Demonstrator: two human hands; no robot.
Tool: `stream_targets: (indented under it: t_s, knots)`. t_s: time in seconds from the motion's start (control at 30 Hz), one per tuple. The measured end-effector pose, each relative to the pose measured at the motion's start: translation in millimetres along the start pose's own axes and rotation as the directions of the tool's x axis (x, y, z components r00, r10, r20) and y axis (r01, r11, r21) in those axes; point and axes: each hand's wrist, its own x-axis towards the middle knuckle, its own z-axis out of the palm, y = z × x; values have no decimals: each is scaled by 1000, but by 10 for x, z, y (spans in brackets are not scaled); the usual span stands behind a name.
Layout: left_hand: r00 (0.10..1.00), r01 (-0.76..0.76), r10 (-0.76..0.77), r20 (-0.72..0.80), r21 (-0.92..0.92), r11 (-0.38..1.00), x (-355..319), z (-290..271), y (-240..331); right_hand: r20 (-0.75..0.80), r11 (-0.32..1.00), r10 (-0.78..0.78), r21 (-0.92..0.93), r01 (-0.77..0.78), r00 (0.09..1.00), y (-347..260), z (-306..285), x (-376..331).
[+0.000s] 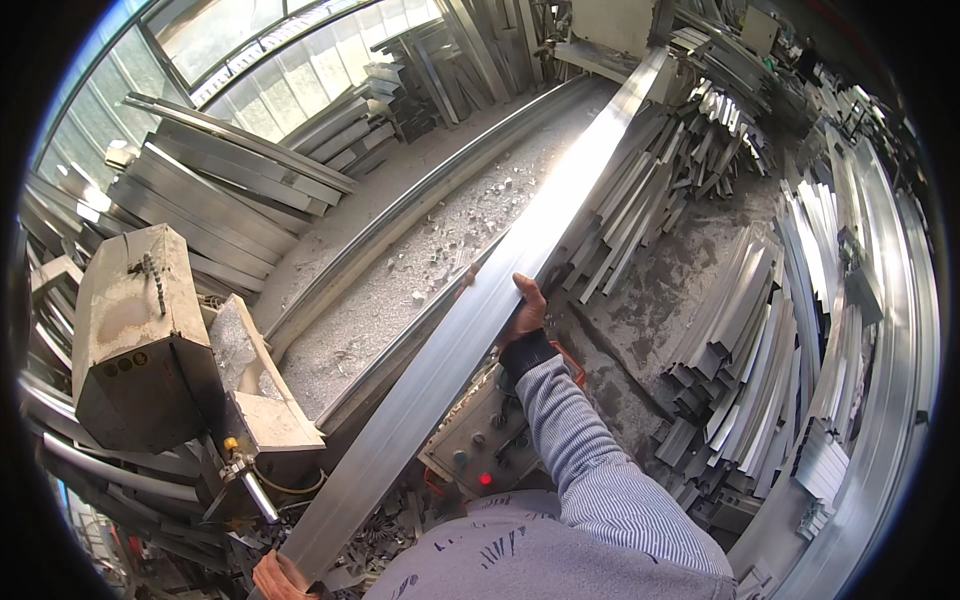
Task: The person operates a metal cutting saw to cut aluminum profiles to specified lengths. They load a profile, adjust the saw, cut the piece, mark it with a marker, and place it aside. This cycle repeats for multiple profiles.
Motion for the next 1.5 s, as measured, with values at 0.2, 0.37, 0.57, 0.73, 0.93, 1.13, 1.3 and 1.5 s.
stream_targets:
  t_s: [0.2,0.37,0.57,0.73,0.93,1.13,1.3,1.5]
  knots:
    - [997,37,-33,72,-60,997,-1153,280,-211,-11,974,106,-202,-106,994,-7,250,-1092]
    - [995,87,-72,62,-286,954,-2085,1047,81,87,945,99,-321,-66,991,-421,701,-1905]
    - [995,92,-71,76,-320,943,-2669,2130,728,265,807,101,-586,77,959,-871,1421,-2707]
    - [995,48,8,102,-534,844,-2392,2068,1537,464,726,126,-646,237,877,-971,1723,-2932]
    - [992,-68,120,34,-657,751,-1646,1156,2259,587,625,169,-685,374,792,-1198,1591,-2939]
    - [987,-162,110,-120,-666,728,-792,-333,2648,679,280,146,-726,629,719,-1537,1440,-2990]
    - [878,-359,21,-479,-628,690,-300,-1479,2885,753,332,179,-652,681,633,-1663,1358,-2990]
    - [587,-642,-18,-809,-480,598,-158,-2591,2791,725,254,311,-686,681,615,-1696,1195,-3011]
